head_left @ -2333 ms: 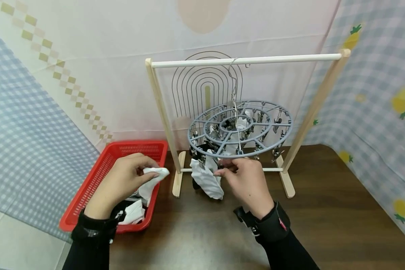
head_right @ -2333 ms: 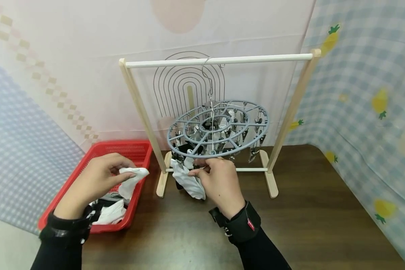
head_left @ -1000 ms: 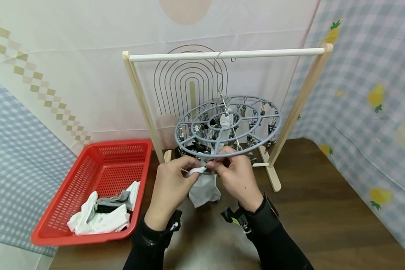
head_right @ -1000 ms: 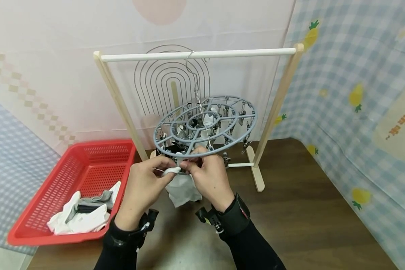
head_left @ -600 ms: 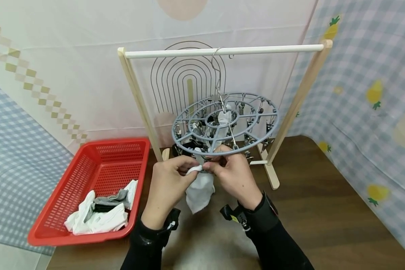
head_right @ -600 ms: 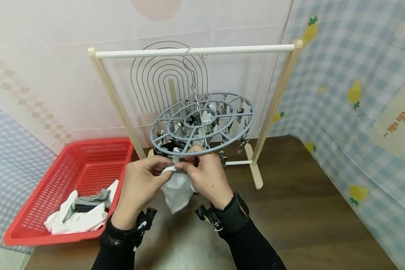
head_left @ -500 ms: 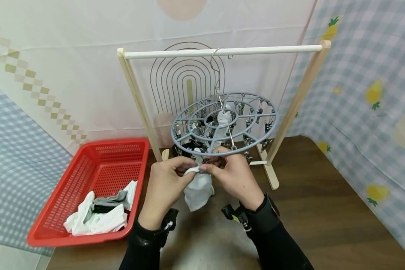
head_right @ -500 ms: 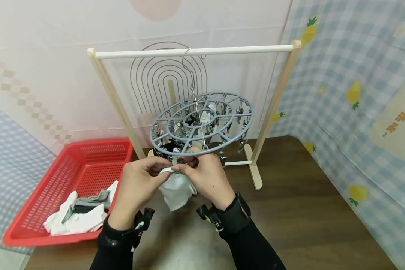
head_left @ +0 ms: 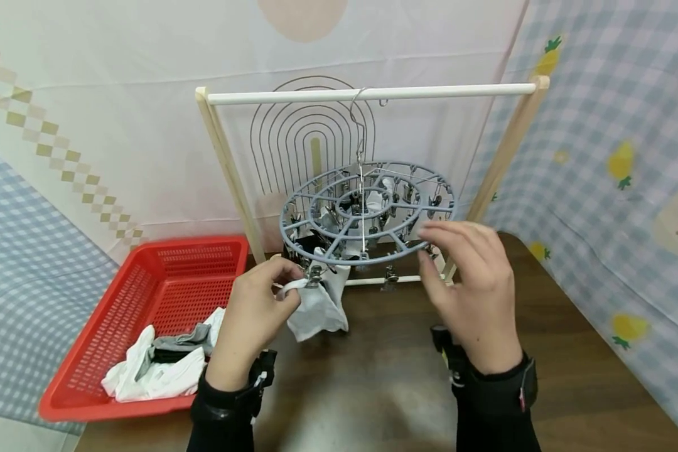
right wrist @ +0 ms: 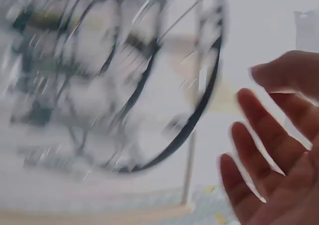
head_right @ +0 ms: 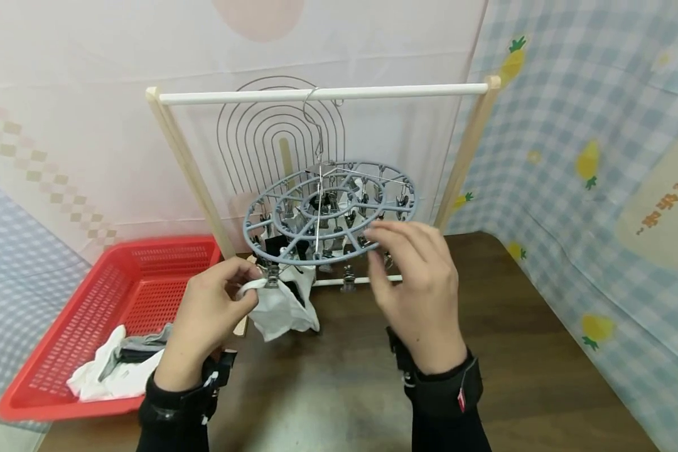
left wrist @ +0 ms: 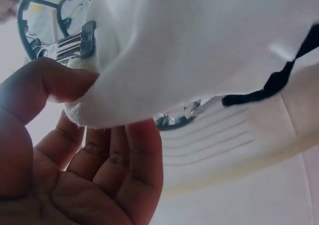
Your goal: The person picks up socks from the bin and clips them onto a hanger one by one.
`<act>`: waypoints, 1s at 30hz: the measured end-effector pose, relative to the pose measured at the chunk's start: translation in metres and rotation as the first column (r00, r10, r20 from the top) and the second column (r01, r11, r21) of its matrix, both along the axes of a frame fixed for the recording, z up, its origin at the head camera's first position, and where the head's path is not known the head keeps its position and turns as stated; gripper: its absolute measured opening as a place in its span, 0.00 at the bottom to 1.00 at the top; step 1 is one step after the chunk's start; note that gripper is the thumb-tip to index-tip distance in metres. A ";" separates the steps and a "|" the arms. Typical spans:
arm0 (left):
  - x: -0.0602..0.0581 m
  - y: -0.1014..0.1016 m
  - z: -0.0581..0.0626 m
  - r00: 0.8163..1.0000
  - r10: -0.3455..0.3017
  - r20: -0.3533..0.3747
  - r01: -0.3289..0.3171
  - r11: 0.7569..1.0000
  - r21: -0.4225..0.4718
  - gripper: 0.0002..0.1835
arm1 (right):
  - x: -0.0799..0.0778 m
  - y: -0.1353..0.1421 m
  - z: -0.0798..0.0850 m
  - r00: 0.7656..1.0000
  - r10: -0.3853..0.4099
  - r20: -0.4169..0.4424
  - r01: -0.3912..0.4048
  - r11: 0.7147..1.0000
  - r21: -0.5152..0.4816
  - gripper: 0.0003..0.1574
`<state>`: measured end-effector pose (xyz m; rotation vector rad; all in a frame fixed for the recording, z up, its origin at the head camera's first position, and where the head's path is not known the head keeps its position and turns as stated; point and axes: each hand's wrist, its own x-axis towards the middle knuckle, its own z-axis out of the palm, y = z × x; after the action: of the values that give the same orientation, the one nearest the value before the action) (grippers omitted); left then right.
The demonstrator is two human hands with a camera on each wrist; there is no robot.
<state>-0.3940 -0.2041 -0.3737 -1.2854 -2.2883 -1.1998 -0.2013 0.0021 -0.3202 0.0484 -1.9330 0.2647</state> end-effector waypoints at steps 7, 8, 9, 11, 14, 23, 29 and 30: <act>0.001 -0.005 0.005 1.000 -0.027 -0.009 0.026 1.000 -0.011 0.15 | -0.005 0.017 -0.010 0.982 -0.058 0.179 0.061 0.998 -0.012 0.18; 0.004 -0.004 0.007 0.999 -0.035 -0.032 0.035 0.999 0.001 0.15 | -0.006 0.017 -0.011 0.981 -0.056 0.185 0.059 0.998 -0.013 0.18; 0.008 -0.003 0.009 0.997 -0.047 -0.061 0.049 0.999 0.024 0.15 | -0.006 0.017 -0.013 0.980 -0.057 0.189 0.061 0.998 -0.013 0.18; 0.016 0.002 0.015 0.988 -0.065 -0.141 0.077 0.994 0.082 0.15 | -0.006 0.017 -0.014 0.979 -0.071 0.190 0.076 0.997 -0.021 0.17; 0.030 0.014 0.023 0.958 -0.068 -0.278 0.118 0.979 0.168 0.12 | -0.004 0.015 -0.016 0.971 -0.125 0.203 0.132 0.991 -0.021 0.16; 0.037 0.035 0.027 0.881 0.092 -0.463 0.076 0.941 0.331 0.02 | -0.002 0.006 -0.015 0.975 -0.119 0.187 0.118 0.993 0.013 0.12; 0.032 0.035 0.024 0.864 0.126 -0.487 0.033 0.952 0.305 0.03 | 0.002 -0.002 -0.008 0.981 0.032 0.192 -0.032 0.999 -0.001 0.07; 0.031 0.035 0.024 0.863 0.132 -0.488 0.026 0.953 0.302 0.03 | 0.002 -0.002 -0.009 0.971 0.029 0.236 -0.029 1.000 -0.004 0.05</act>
<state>-0.3630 -0.1690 -0.3501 -1.2303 -1.6826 -0.9933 -0.1997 -0.0003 -0.3294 0.0469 -2.1701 0.3017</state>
